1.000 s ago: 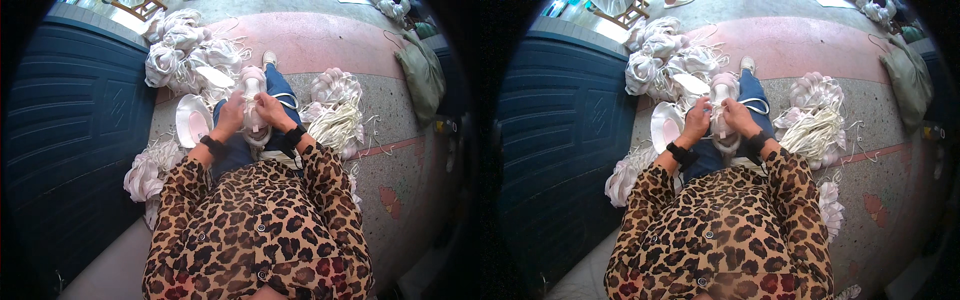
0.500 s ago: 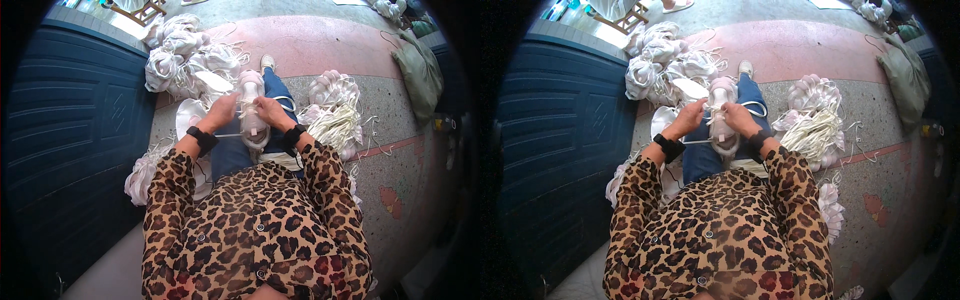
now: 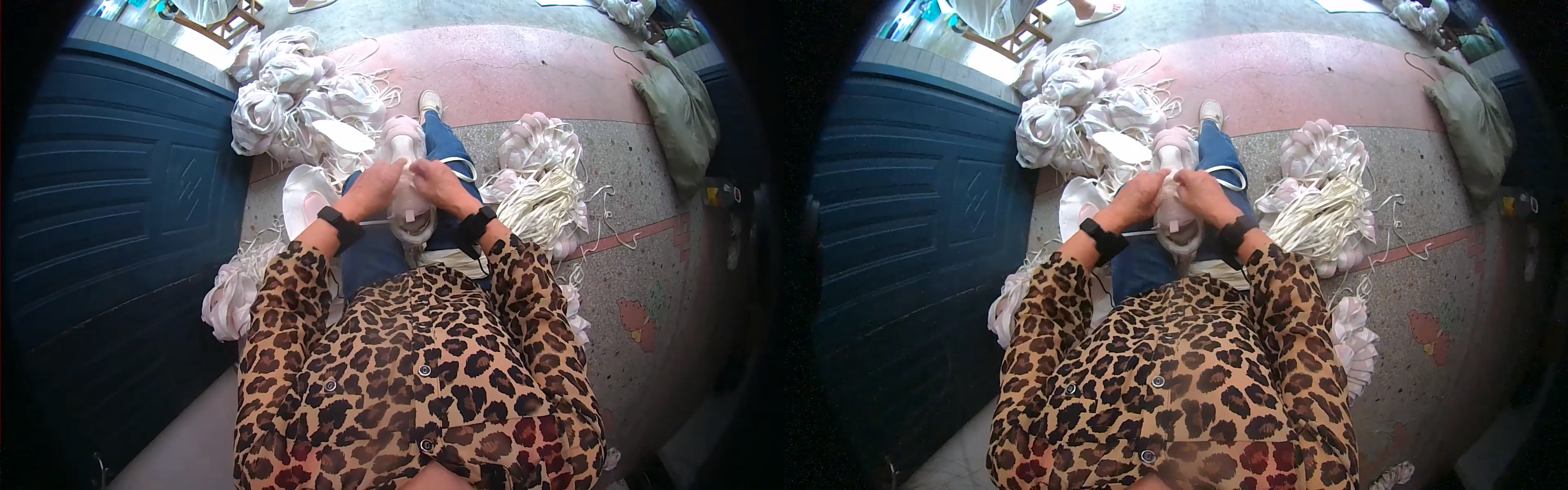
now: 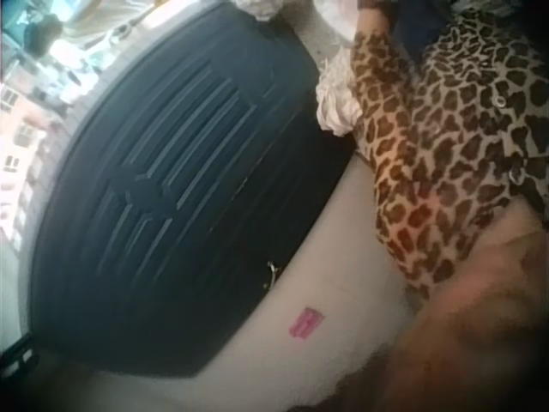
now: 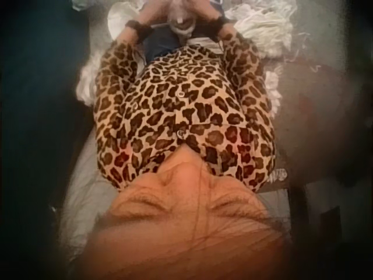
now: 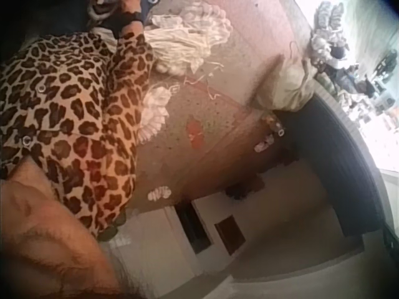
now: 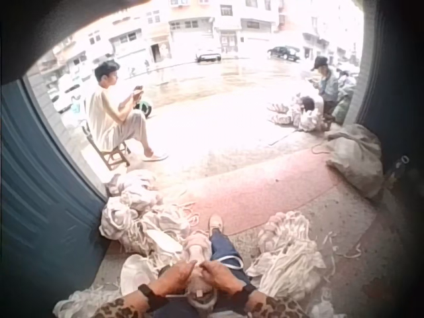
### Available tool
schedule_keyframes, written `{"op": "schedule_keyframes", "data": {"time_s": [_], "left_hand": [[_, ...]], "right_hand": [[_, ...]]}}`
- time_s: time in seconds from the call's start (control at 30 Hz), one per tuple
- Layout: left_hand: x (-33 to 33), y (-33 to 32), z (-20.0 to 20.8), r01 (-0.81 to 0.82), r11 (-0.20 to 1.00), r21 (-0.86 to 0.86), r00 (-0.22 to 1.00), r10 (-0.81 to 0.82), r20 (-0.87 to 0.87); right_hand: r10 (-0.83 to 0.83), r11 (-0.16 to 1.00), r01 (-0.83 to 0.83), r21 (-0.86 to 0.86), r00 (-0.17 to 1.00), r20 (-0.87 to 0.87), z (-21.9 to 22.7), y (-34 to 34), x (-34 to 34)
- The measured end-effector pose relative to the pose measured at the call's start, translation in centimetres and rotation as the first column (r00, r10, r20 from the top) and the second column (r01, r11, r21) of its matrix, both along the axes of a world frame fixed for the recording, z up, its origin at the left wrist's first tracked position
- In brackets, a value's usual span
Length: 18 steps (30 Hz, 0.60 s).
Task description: The recorder is attaching white strings to pink and white shoe upper components as part of a manufacturing process.
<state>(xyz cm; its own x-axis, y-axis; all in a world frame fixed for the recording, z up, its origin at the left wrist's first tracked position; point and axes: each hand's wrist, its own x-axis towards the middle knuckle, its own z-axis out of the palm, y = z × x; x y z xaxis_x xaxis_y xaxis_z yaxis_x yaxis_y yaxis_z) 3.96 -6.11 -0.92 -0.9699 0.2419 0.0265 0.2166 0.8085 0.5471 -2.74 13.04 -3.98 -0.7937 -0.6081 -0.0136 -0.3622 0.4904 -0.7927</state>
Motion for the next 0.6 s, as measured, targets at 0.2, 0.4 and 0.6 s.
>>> {"op": "schedule_keyframes", "data": {"time_s": [0.2,0.4,0.6], "left_hand": [[1.5,-5.2,3.6,-0.132,0.979,-0.159,0.988,0.142,0.059],[2.7,-6.1,2.3,-0.495,0.778,0.386,0.866,0.404,0.295],[3.3,-8.2,3.6,-0.461,-0.225,0.859,0.76,0.4,0.513]], "right_hand": [[0.056,0.981,-0.01,0.196,0.971,-0.231,0.5,0.7,-2.5],[0.35,0.84,-0.157,0.52,0.889,-0.296,0.1,-0.5,-3.1],[0.136,0.895,0.051,0.443,0.915,-0.381,-0.5,-0.1,-3.7]]}}
